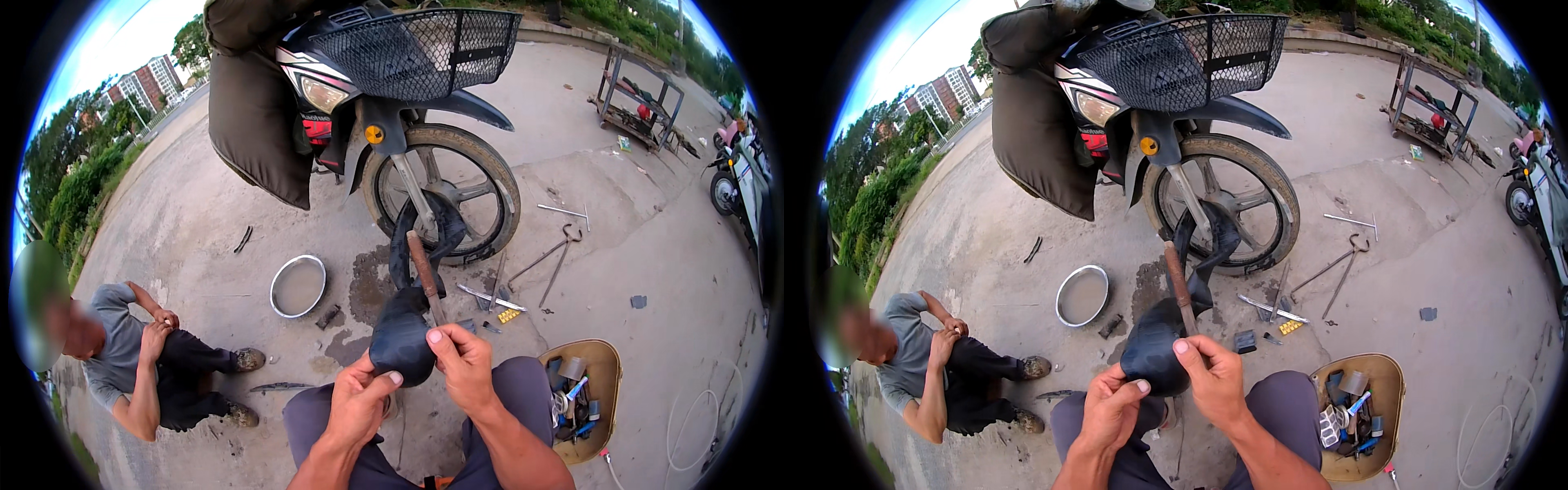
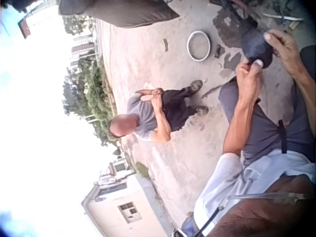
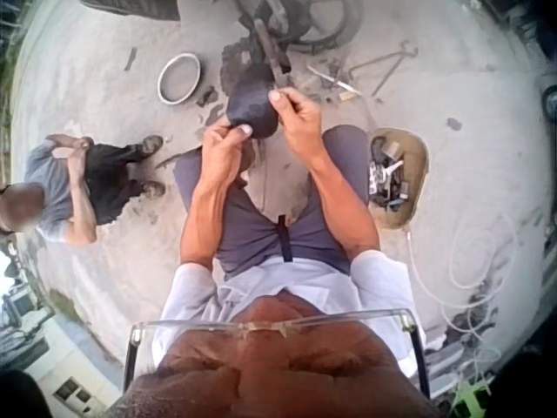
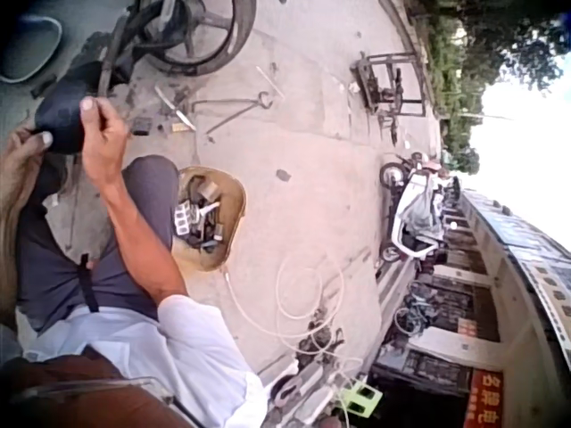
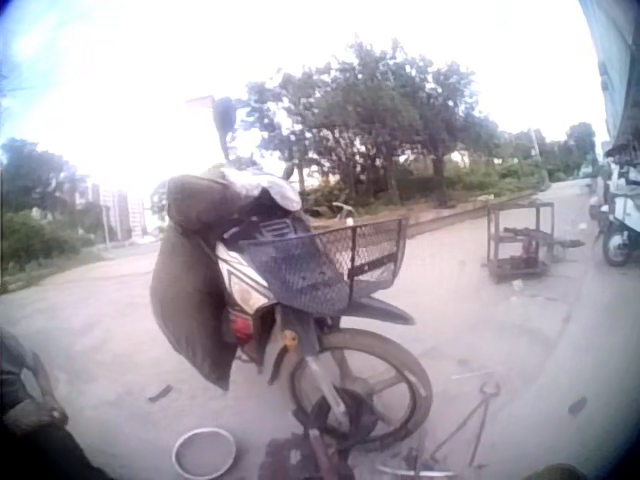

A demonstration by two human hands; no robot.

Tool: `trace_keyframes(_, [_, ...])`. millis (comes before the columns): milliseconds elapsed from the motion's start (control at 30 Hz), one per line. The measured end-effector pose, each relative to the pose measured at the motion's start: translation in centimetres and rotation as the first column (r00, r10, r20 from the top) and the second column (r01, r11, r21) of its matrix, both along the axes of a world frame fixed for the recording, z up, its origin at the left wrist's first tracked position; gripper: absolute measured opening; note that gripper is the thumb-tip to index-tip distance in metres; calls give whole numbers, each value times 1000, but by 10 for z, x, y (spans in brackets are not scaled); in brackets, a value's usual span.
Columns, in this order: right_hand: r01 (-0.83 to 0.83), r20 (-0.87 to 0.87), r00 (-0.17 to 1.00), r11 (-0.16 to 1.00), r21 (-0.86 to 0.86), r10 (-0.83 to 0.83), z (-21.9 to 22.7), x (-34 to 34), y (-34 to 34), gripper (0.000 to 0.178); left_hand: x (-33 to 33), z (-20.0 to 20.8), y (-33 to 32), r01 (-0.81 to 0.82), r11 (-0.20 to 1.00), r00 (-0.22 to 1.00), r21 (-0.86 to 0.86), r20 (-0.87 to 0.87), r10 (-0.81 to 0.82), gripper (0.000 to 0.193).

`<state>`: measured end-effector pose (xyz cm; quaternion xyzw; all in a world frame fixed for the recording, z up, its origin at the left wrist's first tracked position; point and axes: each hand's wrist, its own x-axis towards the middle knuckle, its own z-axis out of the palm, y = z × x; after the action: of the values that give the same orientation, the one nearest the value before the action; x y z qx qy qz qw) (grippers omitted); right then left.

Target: The person scrapes an inner tube with a rasp, applies a patch from a repair kit, and presses it into place by hand while seated outside near a motorcycle.

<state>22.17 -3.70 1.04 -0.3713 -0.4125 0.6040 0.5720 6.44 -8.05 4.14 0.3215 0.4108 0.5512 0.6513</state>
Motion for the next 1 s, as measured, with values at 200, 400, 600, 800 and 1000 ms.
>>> trace_keyframes(200, [16,-36,999,999,-30,-17,0,3,-1,27,10,4,-3,-69,997,988,-21,-141,66,32])
trace_keyframes(400, [35,-81,996,999,-40,-38,2,6,-6,26,10,-2,-16,-108,993,969,49,-217,116,28])
trace_keyframes(600, [45,-131,990,997,-59,-52,5,9,-9,27,25,-9,-19,-104,990,989,93,-91,113,30])
trace_keyframes(800, [138,-53,989,989,56,-136,12,10,-13,27,35,-16,-15,-95,990,995,108,-1,95,29])
trace_keyframes(1000, [130,23,991,989,76,-132,13,23,-22,29,38,-15,-16,-56,990,994,127,96,44,25])
